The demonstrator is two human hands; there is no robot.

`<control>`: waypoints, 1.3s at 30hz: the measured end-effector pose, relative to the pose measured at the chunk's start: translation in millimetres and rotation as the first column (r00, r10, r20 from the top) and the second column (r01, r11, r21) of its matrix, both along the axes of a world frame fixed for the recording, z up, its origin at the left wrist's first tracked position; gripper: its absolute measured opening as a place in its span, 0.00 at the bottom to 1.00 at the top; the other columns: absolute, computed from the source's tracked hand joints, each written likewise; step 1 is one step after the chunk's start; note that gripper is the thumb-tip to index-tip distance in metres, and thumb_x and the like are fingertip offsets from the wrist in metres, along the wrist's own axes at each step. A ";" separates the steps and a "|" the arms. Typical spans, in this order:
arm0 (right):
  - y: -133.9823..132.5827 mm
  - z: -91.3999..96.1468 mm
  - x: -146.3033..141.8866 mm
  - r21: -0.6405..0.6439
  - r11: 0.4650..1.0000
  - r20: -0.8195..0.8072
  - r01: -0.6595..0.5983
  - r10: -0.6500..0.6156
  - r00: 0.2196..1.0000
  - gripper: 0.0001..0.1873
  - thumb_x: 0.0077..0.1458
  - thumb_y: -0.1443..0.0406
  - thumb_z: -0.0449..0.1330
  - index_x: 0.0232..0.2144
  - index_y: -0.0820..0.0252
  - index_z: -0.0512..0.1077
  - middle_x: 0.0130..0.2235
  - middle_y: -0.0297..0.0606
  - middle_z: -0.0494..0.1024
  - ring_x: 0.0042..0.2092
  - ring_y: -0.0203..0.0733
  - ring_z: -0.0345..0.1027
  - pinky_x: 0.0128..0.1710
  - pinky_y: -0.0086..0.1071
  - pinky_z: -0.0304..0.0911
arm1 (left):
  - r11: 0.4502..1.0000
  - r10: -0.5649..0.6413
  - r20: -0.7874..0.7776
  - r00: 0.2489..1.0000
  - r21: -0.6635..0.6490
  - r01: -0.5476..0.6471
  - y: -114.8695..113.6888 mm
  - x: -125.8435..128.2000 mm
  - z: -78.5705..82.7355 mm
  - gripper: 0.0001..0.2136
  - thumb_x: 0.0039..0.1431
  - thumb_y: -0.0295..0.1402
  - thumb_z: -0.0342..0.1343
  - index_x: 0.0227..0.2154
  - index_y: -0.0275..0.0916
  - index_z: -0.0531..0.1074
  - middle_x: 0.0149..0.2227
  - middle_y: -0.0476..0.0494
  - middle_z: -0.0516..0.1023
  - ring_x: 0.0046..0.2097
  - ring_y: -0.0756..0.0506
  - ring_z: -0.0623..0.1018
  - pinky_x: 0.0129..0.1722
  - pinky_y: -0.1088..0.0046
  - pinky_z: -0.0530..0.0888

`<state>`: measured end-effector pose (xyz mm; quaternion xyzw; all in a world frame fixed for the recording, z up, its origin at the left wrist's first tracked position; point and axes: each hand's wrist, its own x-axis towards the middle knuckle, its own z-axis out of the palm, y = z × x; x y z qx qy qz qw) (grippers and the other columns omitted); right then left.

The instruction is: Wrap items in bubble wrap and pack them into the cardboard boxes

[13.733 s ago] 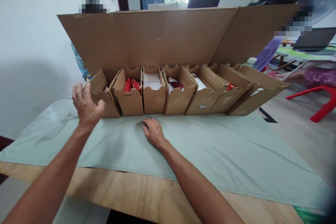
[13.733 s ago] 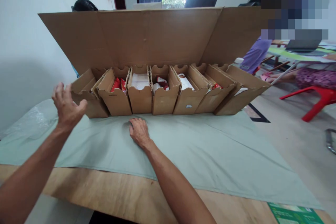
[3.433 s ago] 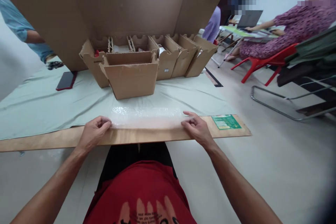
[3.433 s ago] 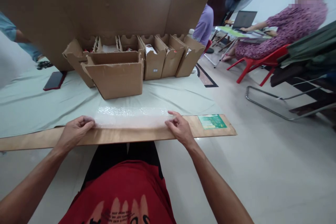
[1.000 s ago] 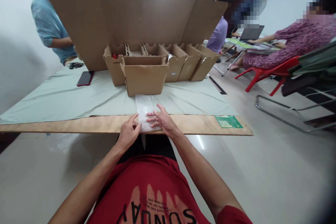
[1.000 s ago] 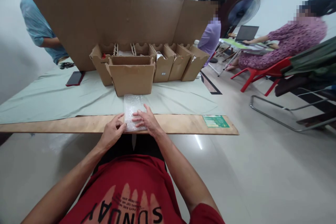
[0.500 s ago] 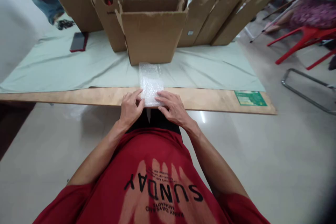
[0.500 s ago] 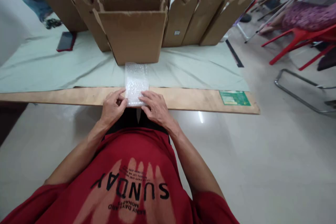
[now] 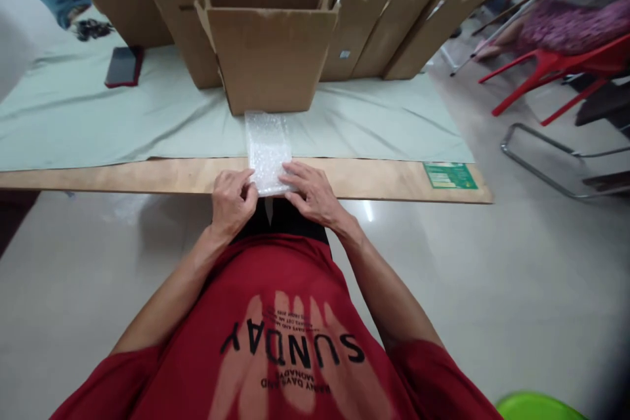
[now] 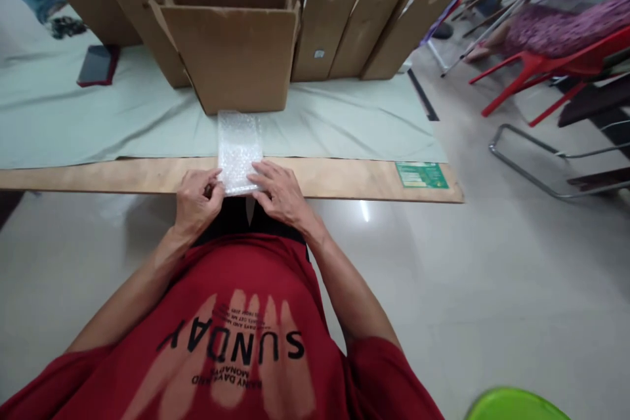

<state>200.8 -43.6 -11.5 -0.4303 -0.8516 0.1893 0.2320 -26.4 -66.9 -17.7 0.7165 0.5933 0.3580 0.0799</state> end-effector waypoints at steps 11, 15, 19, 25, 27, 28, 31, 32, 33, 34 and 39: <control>14.4 10.8 1.5 0.008 0.999 -0.142 -0.035 0.036 0.989 0.16 0.68 0.64 0.54 0.51 0.53 0.79 0.54 0.41 0.83 0.60 0.49 0.73 0.63 0.48 0.63 | 0.961 -0.259 0.091 0.962 0.126 0.247 3.9 -8.5 14.7 0.08 0.59 0.34 0.59 0.40 0.41 0.78 0.47 0.39 0.82 0.55 0.37 0.77 0.59 0.52 0.72; 23.4 7.7 -4.5 -0.050 0.998 -0.256 0.043 -0.054 0.965 0.14 0.67 0.62 0.56 0.49 0.56 0.80 0.50 0.41 0.84 0.52 0.48 0.76 0.58 0.44 0.66 | 0.986 -0.166 0.146 0.975 0.033 0.163 8.8 -7.8 8.9 0.08 0.61 0.36 0.57 0.37 0.40 0.79 0.39 0.42 0.83 0.47 0.40 0.79 0.53 0.58 0.75; 20.5 7.5 -6.6 -0.059 0.985 -0.316 0.160 -0.170 0.933 0.18 0.66 0.61 0.57 0.54 0.59 0.75 0.44 0.42 0.83 0.44 0.47 0.76 0.49 0.42 0.70 | 0.997 -0.076 0.178 0.981 -0.018 0.081 16.2 -3.8 11.4 0.10 0.62 0.38 0.56 0.37 0.39 0.79 0.36 0.42 0.83 0.39 0.43 0.79 0.43 0.64 0.76; 6.4 17.0 -6.2 0.335 0.917 -0.152 0.216 -0.173 0.973 0.16 0.63 0.64 0.61 0.52 0.55 0.76 0.60 0.47 0.76 0.60 0.56 0.68 0.61 0.51 0.59 | 0.986 -0.031 0.175 0.984 -0.159 0.060 39.3 -2.2 20.0 0.11 0.59 0.37 0.58 0.40 0.38 0.79 0.26 0.51 0.77 0.28 0.49 0.75 0.34 0.73 0.72; 8.4 17.0 -8.4 0.311 0.945 -0.035 0.103 -0.097 0.995 0.17 0.62 0.67 0.62 0.53 0.54 0.76 0.61 0.45 0.76 0.63 0.57 0.65 0.62 0.52 0.57 | 0.981 -0.010 0.158 0.987 -0.192 0.041 43.5 -2.4 18.8 0.11 0.59 0.37 0.58 0.41 0.38 0.79 0.26 0.51 0.77 0.29 0.49 0.74 0.35 0.72 0.72; 10.9 15.8 -9.7 0.284 0.957 0.005 0.060 -0.064 0.998 0.17 0.62 0.68 0.61 0.53 0.54 0.77 0.60 0.44 0.77 0.64 0.56 0.65 0.61 0.51 0.57 | 0.981 -0.001 0.149 0.989 -0.192 0.030 43.8 -2.3 18.3 0.12 0.59 0.37 0.58 0.42 0.38 0.79 0.28 0.50 0.78 0.30 0.48 0.75 0.36 0.71 0.73; 20.0 11.6 -11.6 0.240 0.971 0.044 0.006 -0.017 0.999 0.14 0.64 0.69 0.59 0.50 0.55 0.78 0.53 0.44 0.83 0.61 0.54 0.69 0.58 0.49 0.60 | 0.992 0.013 0.134 0.991 -0.126 0.004 36.4 -1.5 20.9 0.16 0.59 0.37 0.58 0.46 0.36 0.78 0.38 0.41 0.80 0.37 0.44 0.78 0.43 0.65 0.75; 23.3 11.0 -11.4 0.243 0.970 0.041 0.002 -0.012 0.999 0.14 0.65 0.70 0.58 0.48 0.56 0.79 0.51 0.44 0.84 0.60 0.53 0.70 0.57 0.48 0.61 | 0.997 -0.002 0.123 0.992 -0.076 0.011 32.4 -1.7 22.3 0.17 0.59 0.38 0.59 0.48 0.35 0.77 0.43 0.37 0.80 0.41 0.42 0.79 0.46 0.63 0.75; 26.7 11.2 -11.1 0.248 0.969 0.034 0.003 -0.012 0.999 0.13 0.65 0.70 0.58 0.48 0.57 0.79 0.49 0.44 0.84 0.58 0.52 0.72 0.56 0.47 0.61 | 0.999 -0.032 0.103 0.994 -0.020 0.034 28.4 -2.3 23.4 0.18 0.59 0.38 0.59 0.49 0.34 0.77 0.48 0.33 0.79 0.46 0.40 0.79 0.50 0.60 0.75; 29.9 11.9 -10.6 0.248 0.969 0.028 0.005 -0.013 1.000 0.13 0.65 0.71 0.57 0.47 0.58 0.80 0.48 0.44 0.85 0.56 0.51 0.73 0.55 0.46 0.62 | 0.996 -0.080 0.061 0.995 0.046 0.077 25.0 -3.4 24.1 0.18 0.59 0.39 0.60 0.49 0.35 0.77 0.52 0.30 0.77 0.51 0.37 0.78 0.54 0.57 0.74; 37.6 18.6 -10.5 0.123 0.992 0.016 0.008 -0.010 1.000 0.15 0.66 0.69 0.56 0.49 0.57 0.80 0.48 0.42 0.85 0.50 0.48 0.75 0.54 0.43 0.63 | 0.969 -0.222 -0.043 0.974 0.098 0.225 23.6 -13.1 23.7 0.10 0.63 0.35 0.56 0.42 0.39 0.79 0.44 0.38 0.83 0.49 0.38 0.79 0.54 0.56 0.73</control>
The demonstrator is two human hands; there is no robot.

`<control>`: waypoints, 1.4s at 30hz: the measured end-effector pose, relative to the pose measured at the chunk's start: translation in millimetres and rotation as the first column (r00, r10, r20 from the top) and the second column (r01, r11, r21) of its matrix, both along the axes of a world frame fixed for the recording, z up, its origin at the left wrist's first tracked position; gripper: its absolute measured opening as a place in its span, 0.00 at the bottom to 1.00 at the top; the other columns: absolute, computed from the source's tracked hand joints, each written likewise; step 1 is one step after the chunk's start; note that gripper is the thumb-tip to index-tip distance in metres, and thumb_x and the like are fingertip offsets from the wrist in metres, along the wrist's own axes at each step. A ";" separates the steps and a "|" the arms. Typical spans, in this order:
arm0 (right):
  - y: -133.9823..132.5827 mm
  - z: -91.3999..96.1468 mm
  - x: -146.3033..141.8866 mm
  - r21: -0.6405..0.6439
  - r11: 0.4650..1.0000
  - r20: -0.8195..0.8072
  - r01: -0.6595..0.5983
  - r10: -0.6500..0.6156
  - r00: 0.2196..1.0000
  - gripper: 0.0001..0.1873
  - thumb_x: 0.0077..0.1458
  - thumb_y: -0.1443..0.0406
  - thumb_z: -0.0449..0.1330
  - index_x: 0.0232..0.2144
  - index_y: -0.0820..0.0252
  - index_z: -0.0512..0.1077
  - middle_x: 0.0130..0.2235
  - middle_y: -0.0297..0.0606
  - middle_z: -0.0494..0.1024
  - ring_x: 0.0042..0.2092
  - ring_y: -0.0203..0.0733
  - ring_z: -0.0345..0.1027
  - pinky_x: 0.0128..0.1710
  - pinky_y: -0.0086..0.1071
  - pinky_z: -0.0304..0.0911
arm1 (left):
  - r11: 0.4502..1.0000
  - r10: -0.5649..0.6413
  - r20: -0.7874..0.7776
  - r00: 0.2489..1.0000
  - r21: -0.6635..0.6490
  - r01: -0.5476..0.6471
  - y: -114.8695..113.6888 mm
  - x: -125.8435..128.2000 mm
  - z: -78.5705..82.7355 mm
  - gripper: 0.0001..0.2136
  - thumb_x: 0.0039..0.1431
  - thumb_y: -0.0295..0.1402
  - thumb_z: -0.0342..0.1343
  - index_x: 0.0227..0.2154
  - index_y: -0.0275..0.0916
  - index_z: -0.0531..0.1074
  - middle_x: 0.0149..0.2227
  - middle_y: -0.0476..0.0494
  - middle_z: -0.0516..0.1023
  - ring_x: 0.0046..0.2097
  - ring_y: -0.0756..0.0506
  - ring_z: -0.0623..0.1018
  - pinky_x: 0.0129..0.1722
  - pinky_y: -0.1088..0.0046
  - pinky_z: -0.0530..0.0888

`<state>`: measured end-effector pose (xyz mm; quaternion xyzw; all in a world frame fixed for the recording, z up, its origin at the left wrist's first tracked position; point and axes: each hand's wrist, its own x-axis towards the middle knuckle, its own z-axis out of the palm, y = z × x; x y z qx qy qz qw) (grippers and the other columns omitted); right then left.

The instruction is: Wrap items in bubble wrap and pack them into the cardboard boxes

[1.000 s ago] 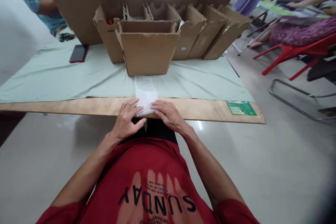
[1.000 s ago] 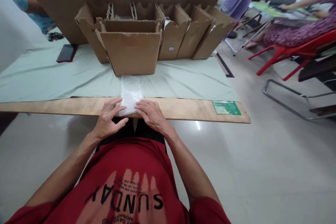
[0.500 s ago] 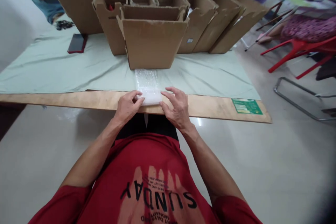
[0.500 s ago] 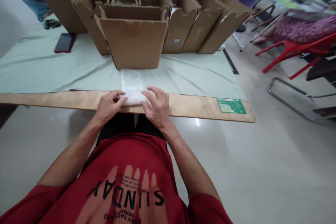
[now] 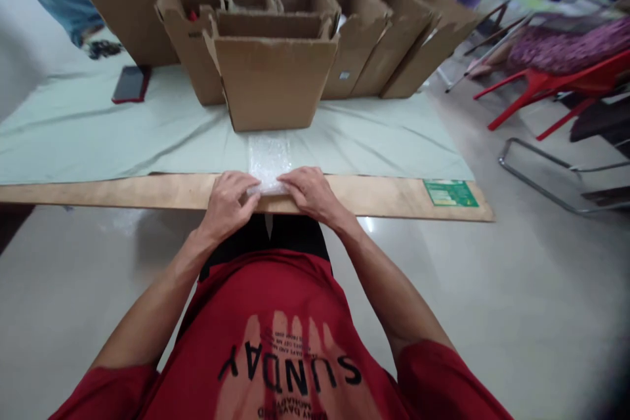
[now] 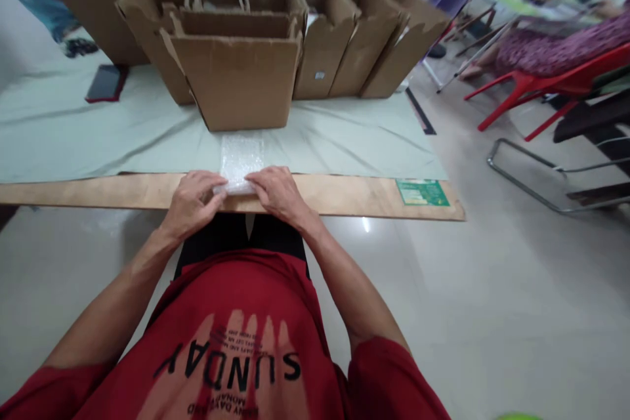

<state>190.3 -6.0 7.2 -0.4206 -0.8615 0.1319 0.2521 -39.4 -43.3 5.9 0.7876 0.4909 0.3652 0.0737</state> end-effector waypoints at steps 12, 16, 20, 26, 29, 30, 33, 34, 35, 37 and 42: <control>3.9 -0.4 -4.6 0.088 0.996 0.129 0.022 -0.033 0.991 0.19 0.61 0.69 0.63 0.55 0.56 0.75 0.61 0.46 0.76 0.61 0.55 0.66 0.57 0.47 0.60 | 0.972 0.192 0.073 0.979 -0.153 -0.179 44.4 5.7 -4.9 0.13 0.64 0.39 0.55 0.42 0.38 0.79 0.39 0.41 0.83 0.36 0.44 0.78 0.43 0.65 0.76; 19.2 3.6 -6.2 0.042 0.999 0.059 0.013 -0.016 0.998 0.15 0.65 0.71 0.58 0.51 0.58 0.78 0.52 0.45 0.83 0.54 0.51 0.72 0.55 0.44 0.60 | 0.989 0.146 0.030 0.989 0.010 -0.146 27.3 3.5 -0.1 0.15 0.64 0.42 0.58 0.49 0.40 0.76 0.49 0.37 0.79 0.51 0.39 0.78 0.54 0.59 0.74; 26.9 10.0 -2.3 -0.044 0.999 -0.014 -0.004 0.004 1.000 0.14 0.67 0.69 0.57 0.49 0.56 0.80 0.46 0.41 0.85 0.48 0.47 0.76 0.53 0.43 0.62 | 1.000 -0.003 -0.073 0.997 0.002 0.003 15.8 2.6 0.4 0.15 0.65 0.35 0.58 0.53 0.41 0.74 0.53 0.36 0.78 0.56 0.37 0.76 0.57 0.55 0.72; 20.9 7.6 6.0 -0.016 0.998 -0.018 -0.067 0.067 0.998 0.18 0.65 0.58 0.63 0.54 0.56 0.77 0.54 0.45 0.82 0.55 0.52 0.73 0.57 0.48 0.61 | 0.998 -0.020 -0.050 0.999 -0.053 0.017 34.0 5.0 -6.1 0.11 0.69 0.33 0.54 0.49 0.40 0.76 0.46 0.39 0.81 0.49 0.39 0.78 0.51 0.56 0.74; 19.6 3.5 9.8 0.010 0.996 0.012 -0.088 0.087 0.996 0.19 0.64 0.60 0.64 0.55 0.56 0.76 0.55 0.47 0.81 0.55 0.53 0.73 0.56 0.50 0.62 | 0.998 -0.033 -0.065 0.997 -0.054 0.029 38.6 5.5 -2.7 0.11 0.69 0.35 0.55 0.49 0.39 0.75 0.48 0.37 0.80 0.51 0.37 0.78 0.53 0.55 0.74; 21.4 2.9 10.6 0.000 0.997 -0.002 -0.075 0.075 0.997 0.17 0.64 0.62 0.62 0.54 0.56 0.76 0.54 0.46 0.82 0.53 0.53 0.73 0.55 0.50 0.63 | 0.998 -0.041 -0.069 0.997 -0.055 0.037 38.9 5.5 -0.5 0.12 0.68 0.36 0.56 0.51 0.39 0.75 0.51 0.35 0.79 0.53 0.37 0.77 0.54 0.54 0.74; 31.7 4.7 12.6 -0.097 0.995 -0.109 -0.028 0.018 0.994 0.14 0.66 0.64 0.60 0.53 0.55 0.76 0.48 0.43 0.84 0.49 0.50 0.75 0.54 0.48 0.65 | 0.993 -0.095 -0.055 0.994 -0.075 0.091 41.0 4.9 6.1 0.19 0.66 0.37 0.60 0.57 0.39 0.70 0.56 0.34 0.76 0.57 0.36 0.74 0.58 0.53 0.72; 35.7 6.2 13.3 -0.136 0.990 -0.133 -0.027 0.009 0.991 0.14 0.67 0.64 0.59 0.53 0.55 0.76 0.47 0.42 0.84 0.49 0.49 0.75 0.54 0.48 0.65 | 0.990 -0.110 -0.039 0.993 -0.090 0.106 43.4 4.6 7.5 0.19 0.66 0.36 0.59 0.59 0.40 0.69 0.55 0.35 0.76 0.57 0.37 0.75 0.58 0.54 0.72; 39.3 7.7 14.0 -0.160 0.987 -0.141 -0.023 0.000 0.990 0.14 0.67 0.63 0.59 0.53 0.55 0.76 0.47 0.42 0.84 0.49 0.49 0.75 0.53 0.48 0.66 | 0.989 -0.110 -0.020 0.994 -0.103 0.107 47.1 4.4 8.1 0.19 0.67 0.34 0.58 0.59 0.41 0.68 0.54 0.37 0.77 0.56 0.38 0.75 0.58 0.55 0.73; 44.5 10.3 15.0 -0.148 0.989 -0.116 0.013 -0.030 0.993 0.16 0.67 0.61 0.59 0.55 0.55 0.75 0.50 0.44 0.83 0.52 0.51 0.74 0.53 0.49 0.66 | 0.989 -0.069 -0.003 0.998 -0.131 0.068 57.4 5.1 7.2 0.16 0.69 0.33 0.55 0.58 0.41 0.69 0.51 0.39 0.79 0.53 0.39 0.77 0.53 0.58 0.75; 51.8 11.6 10.5 -0.001 1.000 0.044 0.027 -0.027 0.999 0.24 0.63 0.56 0.63 0.59 0.55 0.72 0.62 0.51 0.74 0.59 0.60 0.68 0.55 0.54 0.64 | 0.980 0.116 -0.096 0.989 -0.148 -0.130 81.2 11.8 2.5 0.16 0.69 0.39 0.53 0.54 0.38 0.72 0.48 0.35 0.80 0.49 0.35 0.78 0.50 0.51 0.76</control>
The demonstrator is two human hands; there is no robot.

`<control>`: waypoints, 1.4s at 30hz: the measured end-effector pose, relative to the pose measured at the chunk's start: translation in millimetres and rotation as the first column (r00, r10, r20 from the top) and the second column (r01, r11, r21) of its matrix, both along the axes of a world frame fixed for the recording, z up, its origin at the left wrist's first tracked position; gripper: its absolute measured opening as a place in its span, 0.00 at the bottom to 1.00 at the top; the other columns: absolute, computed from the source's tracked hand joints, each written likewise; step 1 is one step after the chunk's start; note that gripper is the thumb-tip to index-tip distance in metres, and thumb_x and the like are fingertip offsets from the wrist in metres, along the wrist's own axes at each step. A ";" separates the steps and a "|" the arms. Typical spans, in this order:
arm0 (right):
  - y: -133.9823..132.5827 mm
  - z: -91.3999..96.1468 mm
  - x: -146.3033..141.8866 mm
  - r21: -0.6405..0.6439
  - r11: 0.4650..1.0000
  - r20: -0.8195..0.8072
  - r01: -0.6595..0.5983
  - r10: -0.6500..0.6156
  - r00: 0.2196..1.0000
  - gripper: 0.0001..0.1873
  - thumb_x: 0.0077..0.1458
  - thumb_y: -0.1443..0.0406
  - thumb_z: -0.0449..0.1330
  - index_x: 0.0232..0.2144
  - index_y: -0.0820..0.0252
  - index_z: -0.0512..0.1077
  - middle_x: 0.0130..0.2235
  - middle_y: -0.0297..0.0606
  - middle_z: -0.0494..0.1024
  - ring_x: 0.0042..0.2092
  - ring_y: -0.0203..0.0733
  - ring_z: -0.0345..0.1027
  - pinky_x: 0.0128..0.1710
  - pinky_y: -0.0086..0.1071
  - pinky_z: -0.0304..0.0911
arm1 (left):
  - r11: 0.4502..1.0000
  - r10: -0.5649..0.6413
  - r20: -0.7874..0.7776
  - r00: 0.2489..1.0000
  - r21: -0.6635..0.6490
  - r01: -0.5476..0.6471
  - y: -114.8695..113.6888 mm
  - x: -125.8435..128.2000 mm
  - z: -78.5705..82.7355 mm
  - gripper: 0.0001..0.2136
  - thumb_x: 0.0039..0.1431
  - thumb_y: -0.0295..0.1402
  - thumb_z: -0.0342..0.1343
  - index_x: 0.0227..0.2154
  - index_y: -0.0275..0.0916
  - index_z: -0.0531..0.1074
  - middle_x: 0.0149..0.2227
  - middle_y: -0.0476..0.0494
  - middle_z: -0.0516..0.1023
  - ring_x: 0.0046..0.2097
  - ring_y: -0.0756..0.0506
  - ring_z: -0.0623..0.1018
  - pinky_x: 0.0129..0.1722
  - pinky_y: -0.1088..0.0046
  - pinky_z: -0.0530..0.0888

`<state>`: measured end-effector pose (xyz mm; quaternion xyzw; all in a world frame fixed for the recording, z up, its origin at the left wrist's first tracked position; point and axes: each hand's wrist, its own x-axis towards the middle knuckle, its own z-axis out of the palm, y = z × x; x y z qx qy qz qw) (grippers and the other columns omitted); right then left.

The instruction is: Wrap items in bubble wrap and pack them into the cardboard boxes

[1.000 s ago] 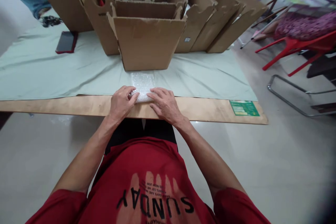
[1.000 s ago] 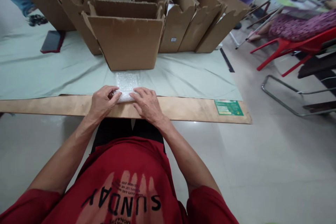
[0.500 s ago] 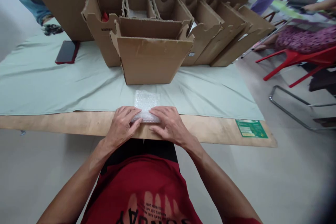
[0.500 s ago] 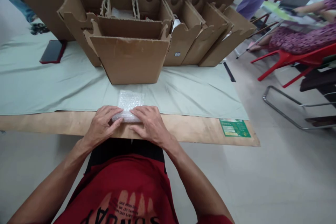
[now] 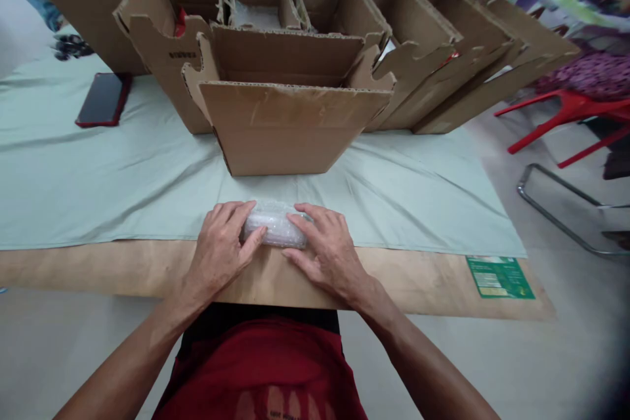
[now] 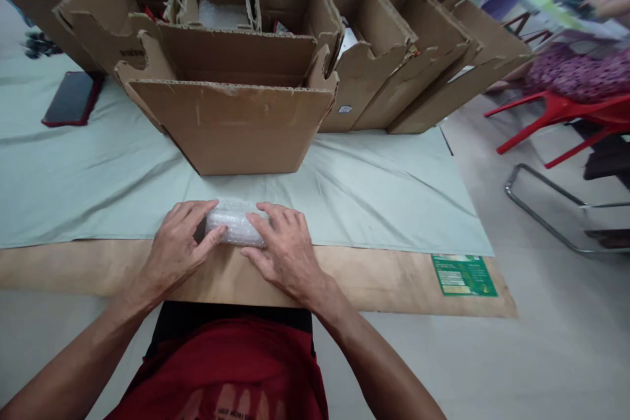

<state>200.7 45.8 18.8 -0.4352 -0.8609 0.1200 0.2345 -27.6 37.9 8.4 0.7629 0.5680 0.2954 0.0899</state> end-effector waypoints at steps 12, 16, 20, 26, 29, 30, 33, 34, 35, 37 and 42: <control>1.1 18.2 -10.0 -0.508 0.861 -0.487 -0.024 -0.264 0.833 0.13 0.64 0.60 0.61 0.50 0.53 0.76 0.46 0.38 0.84 0.45 0.46 0.78 0.45 0.38 0.72 | 0.884 0.276 0.636 0.720 -0.463 0.071 -52.4 19.4 15.0 0.20 0.68 0.43 0.56 0.60 0.44 0.71 0.59 0.39 0.78 0.59 0.38 0.79 0.58 0.58 0.77; -16.7 18.6 -9.7 -0.530 0.842 -0.522 -0.102 -0.229 0.822 0.13 0.63 0.58 0.61 0.48 0.54 0.77 0.48 0.41 0.82 0.49 0.48 0.77 0.51 0.41 0.72 | 0.851 0.267 0.787 0.556 -0.463 0.247 -48.3 41.7 20.1 0.20 0.68 0.44 0.55 0.58 0.43 0.71 0.58 0.39 0.79 0.59 0.39 0.79 0.59 0.59 0.77; -16.4 28.3 12.8 -0.488 0.865 -0.456 -0.116 -0.140 0.879 0.23 0.60 0.50 0.65 0.54 0.51 0.76 0.57 0.46 0.77 0.59 0.54 0.72 0.59 0.48 0.68 | 0.864 0.260 0.762 0.594 -0.458 0.208 -44.5 42.4 23.2 0.17 0.61 0.39 0.59 0.52 0.44 0.75 0.49 0.41 0.82 0.50 0.40 0.82 0.50 0.62 0.80; -1.2 58.0 35.5 -0.490 0.821 -0.426 -0.292 0.067 0.902 0.53 0.47 0.44 0.74 0.71 0.40 0.59 0.66 0.45 0.70 0.62 0.56 0.71 0.60 0.49 0.69 | 0.854 0.038 0.685 0.728 -0.401 0.333 -38.0 33.2 33.3 0.14 0.55 0.32 0.59 0.45 0.47 0.78 0.41 0.45 0.81 0.41 0.42 0.81 0.44 0.65 0.79; 7.8 67.8 30.1 -0.510 0.797 -0.370 -0.323 0.136 0.919 0.32 0.53 0.53 0.73 0.60 0.41 0.73 0.54 0.40 0.82 0.52 0.51 0.78 0.52 0.43 0.74 | 0.867 -0.042 0.657 0.753 -0.351 0.354 -31.0 30.4 41.4 0.13 0.56 0.30 0.58 0.44 0.47 0.78 0.40 0.45 0.81 0.41 0.43 0.81 0.42 0.67 0.79; 11.1 71.2 28.2 -0.515 0.799 -0.360 -0.310 0.126 0.924 0.26 0.55 0.56 0.72 0.56 0.43 0.76 0.50 0.38 0.84 0.49 0.49 0.80 0.48 0.40 0.75 | 0.874 -0.070 0.644 0.762 -0.329 0.359 -27.7 27.8 44.9 0.13 0.57 0.30 0.58 0.44 0.47 0.78 0.40 0.45 0.81 0.40 0.43 0.81 0.41 0.68 0.79; 22.3 87.1 28.1 -0.487 0.840 -0.349 -0.241 0.066 0.935 0.16 0.55 0.60 0.71 0.47 0.45 0.79 0.42 0.35 0.85 0.41 0.46 0.80 0.37 0.35 0.75 | 0.901 -0.212 0.566 0.797 -0.202 0.384 -11.9 11.8 61.9 0.15 0.60 0.33 0.60 0.50 0.51 0.76 0.43 0.46 0.81 0.41 0.44 0.82 0.38 0.69 0.81; 26.8 95.0 30.4 -0.456 0.863 -0.344 -0.217 0.054 0.938 0.14 0.55 0.60 0.70 0.45 0.45 0.79 0.40 0.34 0.85 0.39 0.46 0.80 0.35 0.35 0.75 | 0.927 -0.248 0.511 0.823 -0.122 0.355 -3.8 4.1 70.1 0.18 0.60 0.35 0.62 0.53 0.52 0.74 0.46 0.46 0.81 0.45 0.43 0.83 0.41 0.68 0.81; 31.8 104.3 33.8 -0.413 0.890 -0.339 -0.194 0.047 0.939 0.12 0.55 0.60 0.70 0.43 0.44 0.79 0.38 0.34 0.85 0.36 0.45 0.80 0.33 0.35 0.75 | 0.955 -0.257 0.441 0.860 -0.022 0.297 6.0 -4.4 79.5 0.20 0.61 0.36 0.62 0.56 0.53 0.72 0.50 0.45 0.80 0.50 0.41 0.82 0.46 0.66 0.81; 43.8 125.8 42.5 -0.295 0.947 -0.336 -0.130 0.024 0.942 0.11 0.55 0.58 0.70 0.42 0.41 0.80 0.36 0.34 0.84 0.33 0.45 0.79 0.30 0.36 0.74 | 0.973 -0.173 0.296 0.939 0.198 0.117 30.1 -21.0 99.4 0.23 0.63 0.36 0.62 0.60 0.55 0.69 0.57 0.43 0.77 0.54 0.40 0.80 0.52 0.62 0.80; 84.6 174.3 57.5 0.049 0.985 -0.452 0.167 -0.127 0.883 0.12 0.56 0.53 0.71 0.44 0.36 0.80 0.34 0.36 0.83 0.27 0.42 0.73 0.20 0.36 0.65 | 0.924 -0.034 0.087 0.996 0.382 -0.002 90.6 -42.1 127.4 0.20 0.66 0.31 0.57 0.60 0.48 0.69 0.51 0.44 0.81 0.28 0.50 0.78 0.35 0.68 0.81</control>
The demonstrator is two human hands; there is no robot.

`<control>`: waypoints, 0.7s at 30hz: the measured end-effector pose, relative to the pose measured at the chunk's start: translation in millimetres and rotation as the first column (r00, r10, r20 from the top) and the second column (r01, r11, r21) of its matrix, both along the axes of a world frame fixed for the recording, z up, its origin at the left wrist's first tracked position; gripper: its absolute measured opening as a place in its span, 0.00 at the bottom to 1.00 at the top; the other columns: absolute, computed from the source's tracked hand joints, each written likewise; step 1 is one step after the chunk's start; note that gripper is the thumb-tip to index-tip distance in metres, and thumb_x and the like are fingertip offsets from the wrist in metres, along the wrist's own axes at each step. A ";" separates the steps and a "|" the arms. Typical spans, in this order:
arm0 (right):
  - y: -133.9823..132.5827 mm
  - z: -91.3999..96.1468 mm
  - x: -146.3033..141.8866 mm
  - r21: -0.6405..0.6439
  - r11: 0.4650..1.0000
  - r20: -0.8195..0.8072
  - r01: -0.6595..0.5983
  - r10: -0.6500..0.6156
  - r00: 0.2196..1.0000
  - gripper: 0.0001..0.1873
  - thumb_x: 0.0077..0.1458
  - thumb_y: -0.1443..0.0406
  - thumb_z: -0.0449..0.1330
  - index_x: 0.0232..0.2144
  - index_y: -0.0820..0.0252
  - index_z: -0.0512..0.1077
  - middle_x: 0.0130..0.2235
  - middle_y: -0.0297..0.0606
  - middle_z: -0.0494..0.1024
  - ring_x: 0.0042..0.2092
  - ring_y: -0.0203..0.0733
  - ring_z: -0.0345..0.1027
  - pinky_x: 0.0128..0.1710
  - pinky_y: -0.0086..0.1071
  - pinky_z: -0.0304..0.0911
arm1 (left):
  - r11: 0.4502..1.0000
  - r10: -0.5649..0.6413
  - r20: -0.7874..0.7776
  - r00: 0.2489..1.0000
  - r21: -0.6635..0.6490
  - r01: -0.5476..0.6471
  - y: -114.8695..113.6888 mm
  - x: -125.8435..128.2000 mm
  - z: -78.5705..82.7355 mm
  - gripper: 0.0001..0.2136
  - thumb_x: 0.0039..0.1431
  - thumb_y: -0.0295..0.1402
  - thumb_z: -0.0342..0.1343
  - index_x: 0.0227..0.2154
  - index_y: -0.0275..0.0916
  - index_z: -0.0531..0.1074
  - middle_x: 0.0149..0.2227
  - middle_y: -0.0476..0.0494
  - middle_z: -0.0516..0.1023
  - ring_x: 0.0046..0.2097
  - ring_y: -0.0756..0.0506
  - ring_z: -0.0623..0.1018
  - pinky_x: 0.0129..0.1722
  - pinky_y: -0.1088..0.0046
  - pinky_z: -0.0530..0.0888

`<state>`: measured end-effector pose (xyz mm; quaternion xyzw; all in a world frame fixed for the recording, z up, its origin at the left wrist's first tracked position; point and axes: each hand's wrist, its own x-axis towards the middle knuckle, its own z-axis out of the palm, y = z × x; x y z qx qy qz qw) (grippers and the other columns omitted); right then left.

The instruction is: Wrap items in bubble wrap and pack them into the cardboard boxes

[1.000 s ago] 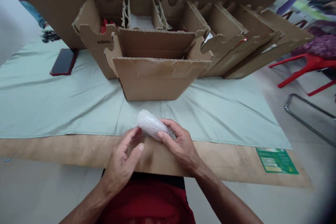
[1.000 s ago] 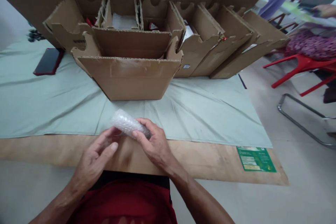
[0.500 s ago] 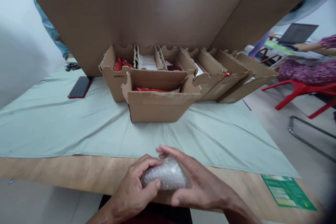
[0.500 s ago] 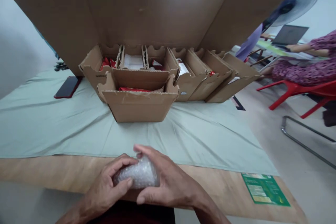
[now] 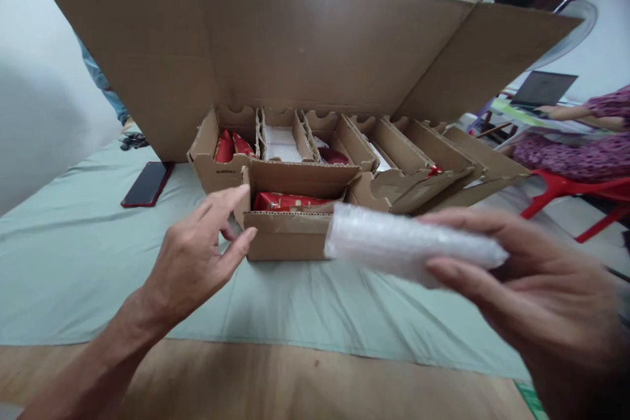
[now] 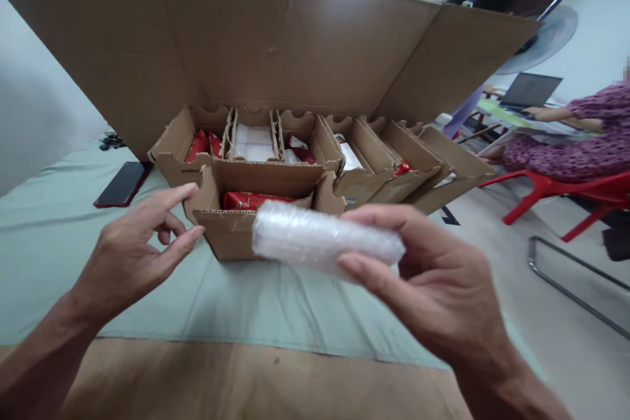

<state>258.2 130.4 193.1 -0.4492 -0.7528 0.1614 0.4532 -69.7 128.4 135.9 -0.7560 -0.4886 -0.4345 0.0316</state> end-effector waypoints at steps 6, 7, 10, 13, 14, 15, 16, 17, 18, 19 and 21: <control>54.5 21.5 -20.8 0.203 0.979 0.231 0.007 -0.054 0.972 0.13 0.59 0.54 0.69 0.46 0.43 0.79 0.39 0.32 0.83 0.31 0.40 0.74 0.27 0.35 0.67 | 0.992 -0.121 -0.078 0.990 0.024 0.123 2.0 2.8 -15.6 0.09 0.68 0.24 0.53 0.44 0.42 0.75 0.39 0.48 0.82 0.39 0.49 0.83 0.39 0.73 0.80; 62.1 22.2 -28.1 0.175 0.983 0.298 -0.059 0.004 0.955 0.13 0.60 0.55 0.67 0.47 0.47 0.78 0.40 0.32 0.84 0.33 0.40 0.75 0.28 0.34 0.67 | 0.992 -0.120 -0.074 0.990 0.026 0.122 -1.8 2.7 -18.3 0.09 0.67 0.23 0.53 0.44 0.41 0.75 0.40 0.47 0.82 0.40 0.49 0.83 0.41 0.74 0.80; 81.7 21.6 -54.6 0.040 0.965 0.456 -0.260 0.214 0.864 0.10 0.62 0.62 0.64 0.46 0.55 0.77 0.41 0.34 0.84 0.35 0.39 0.75 0.32 0.32 0.66 | 0.992 -0.123 -0.070 0.990 0.019 0.124 -9.7 1.3 -23.7 0.10 0.67 0.21 0.53 0.44 0.39 0.75 0.42 0.46 0.82 0.42 0.50 0.83 0.43 0.77 0.79; 98.8 20.0 -82.4 -0.081 0.917 0.555 -0.389 0.366 0.747 0.10 0.60 0.67 0.63 0.45 0.57 0.77 0.41 0.35 0.84 0.37 0.40 0.75 0.35 0.32 0.64 | 0.988 -0.151 -0.084 0.985 0.008 0.152 -11.6 -0.6 -27.2 0.11 0.67 0.20 0.53 0.45 0.39 0.76 0.43 0.45 0.81 0.44 0.50 0.82 0.43 0.77 0.79; 104.0 20.0 -90.6 -0.120 0.906 0.582 -0.405 0.394 0.711 0.11 0.59 0.69 0.63 0.45 0.57 0.78 0.40 0.35 0.84 0.37 0.40 0.75 0.35 0.31 0.63 | 0.987 -0.160 -0.089 0.983 0.006 0.162 -11.6 -1.2 -28.4 0.11 0.66 0.20 0.53 0.45 0.39 0.76 0.43 0.45 0.81 0.44 0.50 0.81 0.43 0.77 0.79; 108.6 20.4 -98.0 -0.160 0.898 0.609 -0.410 0.417 0.675 0.12 0.58 0.70 0.64 0.45 0.57 0.78 0.39 0.35 0.84 0.37 0.40 0.75 0.35 0.31 0.61 | 0.985 -0.169 -0.094 0.981 0.005 0.171 -11.7 -1.8 -29.6 0.11 0.66 0.20 0.53 0.45 0.39 0.76 0.44 0.45 0.81 0.45 0.50 0.81 0.44 0.77 0.79; 112.7 21.1 -104.5 -0.201 0.892 0.632 -0.405 0.434 0.642 0.13 0.57 0.71 0.64 0.44 0.57 0.78 0.39 0.34 0.84 0.37 0.40 0.74 0.35 0.31 0.60 | 0.984 -0.176 -0.098 0.980 0.002 0.177 -11.7 -2.5 -30.8 0.11 0.66 0.19 0.53 0.45 0.38 0.76 0.44 0.44 0.81 0.45 0.49 0.81 0.44 0.76 0.79; 116.2 22.1 -110.3 -0.242 0.887 0.653 -0.394 0.449 0.610 0.13 0.56 0.72 0.64 0.44 0.57 0.79 0.38 0.34 0.84 0.37 0.40 0.74 0.35 0.31 0.60 | 0.983 -0.181 -0.102 0.978 -0.002 0.182 -11.9 -3.1 -32.0 0.11 0.66 0.19 0.53 0.45 0.38 0.76 0.44 0.44 0.81 0.46 0.49 0.81 0.44 0.76 0.79; 118.9 23.0 -115.5 -0.287 0.877 0.671 -0.385 0.471 0.573 0.13 0.55 0.73 0.64 0.43 0.57 0.79 0.38 0.34 0.84 0.37 0.40 0.74 0.35 0.30 0.59 | 0.983 -0.186 -0.104 0.977 -0.005 0.186 -12.2 -3.8 -33.2 0.11 0.66 0.19 0.53 0.45 0.38 0.76 0.45 0.44 0.80 0.46 0.49 0.80 0.45 0.76 0.79; 121.1 23.7 -120.4 -0.333 0.862 0.683 -0.381 0.499 0.533 0.14 0.55 0.73 0.64 0.43 0.56 0.80 0.38 0.34 0.84 0.38 0.40 0.74 0.36 0.31 0.59 | 0.982 -0.190 -0.106 0.976 -0.008 0.190 -12.5 -4.4 -34.2 0.12 0.66 0.19 0.53 0.45 0.38 0.76 0.45 0.43 0.80 0.47 0.49 0.80 0.45 0.75 0.79; 124.1 23.2 -130.1 -0.415 0.822 0.696 -0.391 0.563 0.445 0.14 0.54 0.74 0.64 0.42 0.56 0.80 0.39 0.35 0.84 0.38 0.40 0.74 0.36 0.31 0.59 | 0.981 -0.195 -0.106 0.975 -0.015 0.194 -13.2 -5.4 -36.0 0.12 0.66 0.19 0.53 0.46 0.38 0.76 0.46 0.43 0.80 0.48 0.48 0.80 0.45 0.75 0.79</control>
